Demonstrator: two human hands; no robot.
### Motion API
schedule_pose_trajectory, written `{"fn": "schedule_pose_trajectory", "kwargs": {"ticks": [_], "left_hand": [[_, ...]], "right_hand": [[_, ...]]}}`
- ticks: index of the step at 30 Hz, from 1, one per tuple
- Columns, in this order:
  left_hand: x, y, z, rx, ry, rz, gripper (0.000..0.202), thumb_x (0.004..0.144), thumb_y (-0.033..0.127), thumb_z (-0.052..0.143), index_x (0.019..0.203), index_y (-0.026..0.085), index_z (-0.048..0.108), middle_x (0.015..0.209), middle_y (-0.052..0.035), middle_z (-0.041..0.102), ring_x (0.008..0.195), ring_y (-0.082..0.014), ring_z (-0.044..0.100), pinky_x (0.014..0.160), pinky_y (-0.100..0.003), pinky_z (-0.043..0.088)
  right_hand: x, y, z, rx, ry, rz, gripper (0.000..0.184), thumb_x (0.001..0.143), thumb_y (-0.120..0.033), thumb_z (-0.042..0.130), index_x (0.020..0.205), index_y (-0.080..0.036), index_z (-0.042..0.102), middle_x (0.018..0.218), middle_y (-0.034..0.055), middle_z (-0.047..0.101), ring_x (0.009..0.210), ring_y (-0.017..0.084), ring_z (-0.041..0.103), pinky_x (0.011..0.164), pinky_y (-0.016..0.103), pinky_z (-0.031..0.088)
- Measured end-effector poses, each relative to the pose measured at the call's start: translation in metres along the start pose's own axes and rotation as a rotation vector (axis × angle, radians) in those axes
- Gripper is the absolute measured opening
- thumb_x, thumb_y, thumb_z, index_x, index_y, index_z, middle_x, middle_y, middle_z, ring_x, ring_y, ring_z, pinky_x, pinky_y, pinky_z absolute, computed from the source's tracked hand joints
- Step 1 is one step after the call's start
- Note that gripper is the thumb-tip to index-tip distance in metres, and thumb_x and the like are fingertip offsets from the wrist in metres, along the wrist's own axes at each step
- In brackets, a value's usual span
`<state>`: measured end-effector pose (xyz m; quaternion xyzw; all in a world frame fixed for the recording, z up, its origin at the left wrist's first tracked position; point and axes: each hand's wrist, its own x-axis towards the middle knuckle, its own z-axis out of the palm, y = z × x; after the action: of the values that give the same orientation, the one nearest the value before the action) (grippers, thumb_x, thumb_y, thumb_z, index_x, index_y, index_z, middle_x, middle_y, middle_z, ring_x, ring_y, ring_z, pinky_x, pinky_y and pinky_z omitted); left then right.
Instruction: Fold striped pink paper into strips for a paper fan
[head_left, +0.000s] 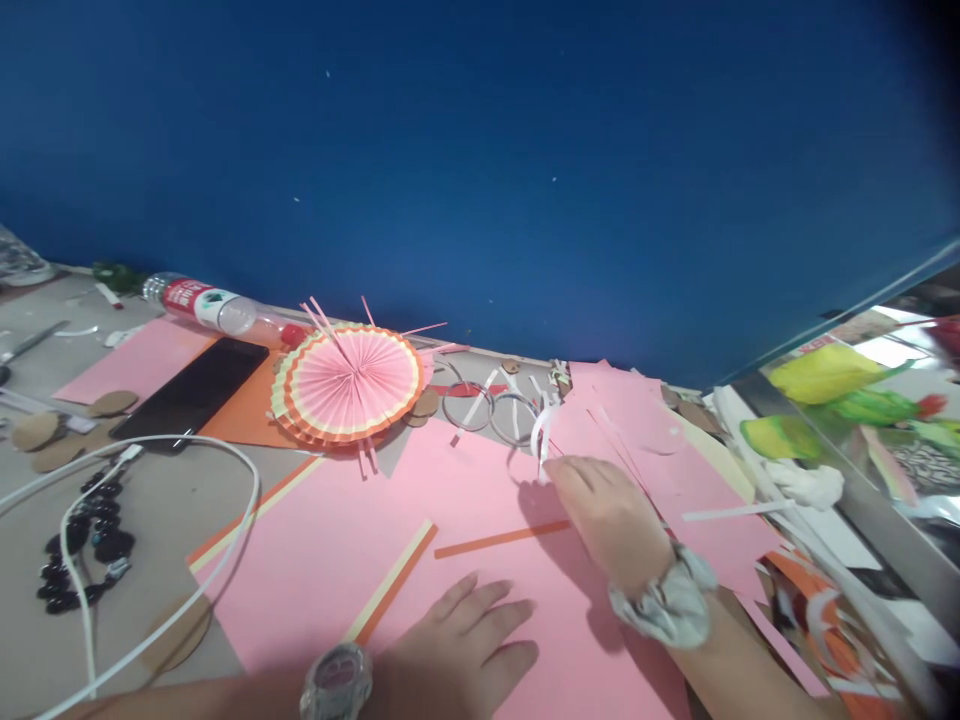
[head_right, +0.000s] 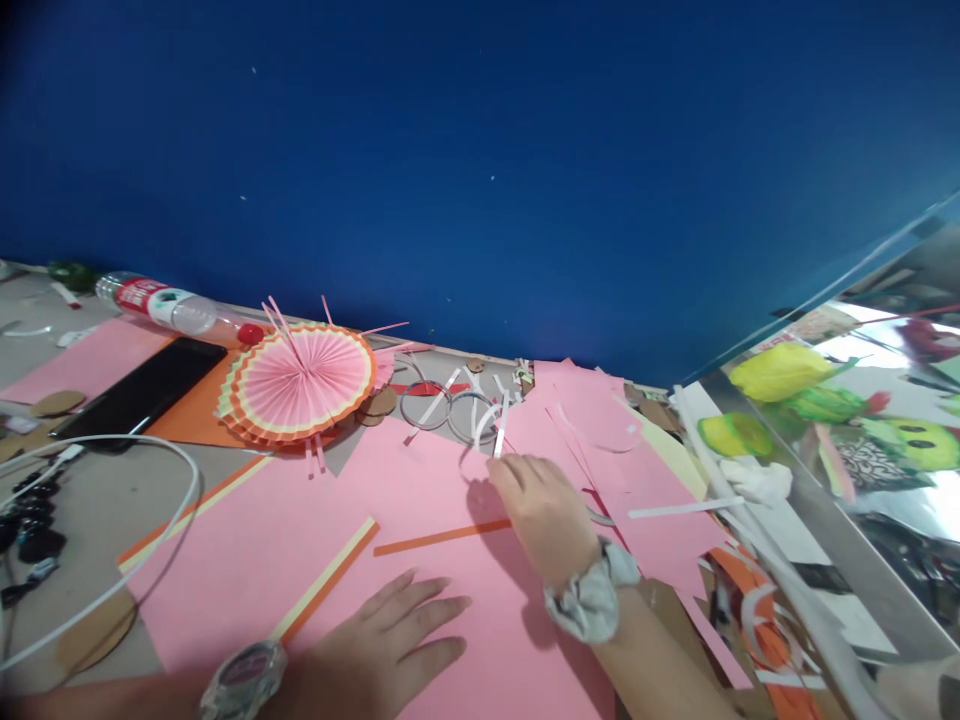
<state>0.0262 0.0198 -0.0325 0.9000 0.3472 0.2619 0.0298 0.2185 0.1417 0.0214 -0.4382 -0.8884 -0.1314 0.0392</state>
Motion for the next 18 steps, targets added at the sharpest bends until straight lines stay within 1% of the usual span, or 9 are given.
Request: {"fn": "schedule_pose_trajectory", "kwargs": {"ticks": [2,4,6,7,10,11,14,16,18], "left_hand": [[0.0,0.001,0.002,-0.032,-0.001,-0.038,0.023,0.092,0.018,0.038,0.102,0.021,0.059,0.122,0.0002,0.058,0.115,-0.0184,0.048,0.1,-0.035,0.036],[-0.001,0.002,0.004,-0.031,0.042,-0.051,0.021,0.091,0.019,0.04,0.099,0.022,0.059,0.122,0.0012,0.058,0.116,-0.0179,0.046,0.102,-0.035,0.033],[-0.001,0.003,0.005,-0.018,0.108,-0.06,0.017,0.09,0.021,0.044,0.095,0.022,0.06,0.12,0.0023,0.059,0.115,-0.0178,0.046,0.104,-0.035,0.03],[-0.001,0.003,0.005,-0.013,0.12,-0.054,0.016,0.09,0.021,0.045,0.094,0.022,0.06,0.119,0.0024,0.059,0.114,-0.0179,0.046,0.104,-0.035,0.03],[0.0,0.001,0.001,-0.004,0.044,-0.014,0.018,0.09,0.021,0.043,0.097,0.021,0.06,0.121,0.0002,0.058,0.113,-0.0197,0.047,0.101,-0.037,0.033],[0.0,0.001,-0.001,-0.001,0.017,0.001,0.019,0.091,0.021,0.042,0.098,0.021,0.059,0.121,-0.0008,0.058,0.113,-0.0205,0.047,0.099,-0.038,0.035],[0.002,-0.002,-0.007,0.008,-0.037,0.04,0.024,0.092,0.03,0.04,0.102,0.02,0.058,0.123,-0.0039,0.057,0.112,-0.0232,0.048,0.096,-0.04,0.038],[0.002,-0.003,-0.009,0.005,-0.08,0.073,0.034,0.09,0.042,0.039,0.107,0.019,0.057,0.124,-0.0062,0.056,0.113,-0.0255,0.047,0.095,-0.042,0.039],[0.001,-0.003,-0.007,0.004,-0.101,0.096,0.037,0.089,0.044,0.04,0.11,0.018,0.056,0.126,-0.0073,0.054,0.115,-0.0265,0.046,0.095,-0.043,0.039]], "right_hand": [[-0.011,-0.005,-0.002,0.004,0.078,-0.117,0.028,0.086,-0.004,0.04,0.103,-0.016,0.058,0.091,0.0073,0.065,0.084,0.021,0.055,0.08,0.033,0.036],[-0.016,-0.001,-0.003,-0.024,0.098,-0.121,0.029,0.086,-0.005,0.04,0.106,-0.016,0.058,0.089,0.0071,0.065,0.081,0.021,0.055,0.077,0.033,0.037],[-0.016,0.016,-0.006,-0.096,0.081,0.015,0.027,0.086,-0.008,0.041,0.106,-0.015,0.058,0.086,0.0076,0.065,0.078,0.021,0.056,0.074,0.033,0.038],[-0.014,0.028,-0.009,-0.154,0.083,0.15,0.025,0.087,-0.013,0.042,0.106,-0.015,0.057,0.086,0.008,0.065,0.077,0.022,0.056,0.072,0.033,0.039],[-0.007,0.059,-0.025,-0.27,0.12,0.442,0.03,0.089,-0.018,0.039,0.114,-0.011,0.054,0.084,0.013,0.065,0.071,0.026,0.056,0.065,0.036,0.038],[-0.005,0.063,-0.03,-0.321,0.09,0.492,0.037,0.088,-0.02,0.039,0.122,-0.01,0.048,0.091,0.0164,0.064,0.075,0.028,0.055,0.064,0.037,0.037],[0.004,0.051,-0.035,-0.325,-0.003,0.447,0.044,0.085,-0.022,0.043,0.126,-0.008,0.043,0.111,0.0222,0.056,0.093,0.035,0.051,0.068,0.04,0.036],[0.011,0.029,-0.028,-0.146,-0.089,0.344,0.029,0.088,-0.027,0.039,0.11,-0.016,0.055,0.099,0.0137,0.061,0.085,0.028,0.054,0.069,0.037,0.037],[0.018,0.006,-0.015,-0.018,-0.152,0.313,0.031,0.087,-0.042,0.041,0.088,-0.016,0.058,0.087,0.0113,0.061,0.08,0.027,0.056,0.068,0.037,0.038]]}}
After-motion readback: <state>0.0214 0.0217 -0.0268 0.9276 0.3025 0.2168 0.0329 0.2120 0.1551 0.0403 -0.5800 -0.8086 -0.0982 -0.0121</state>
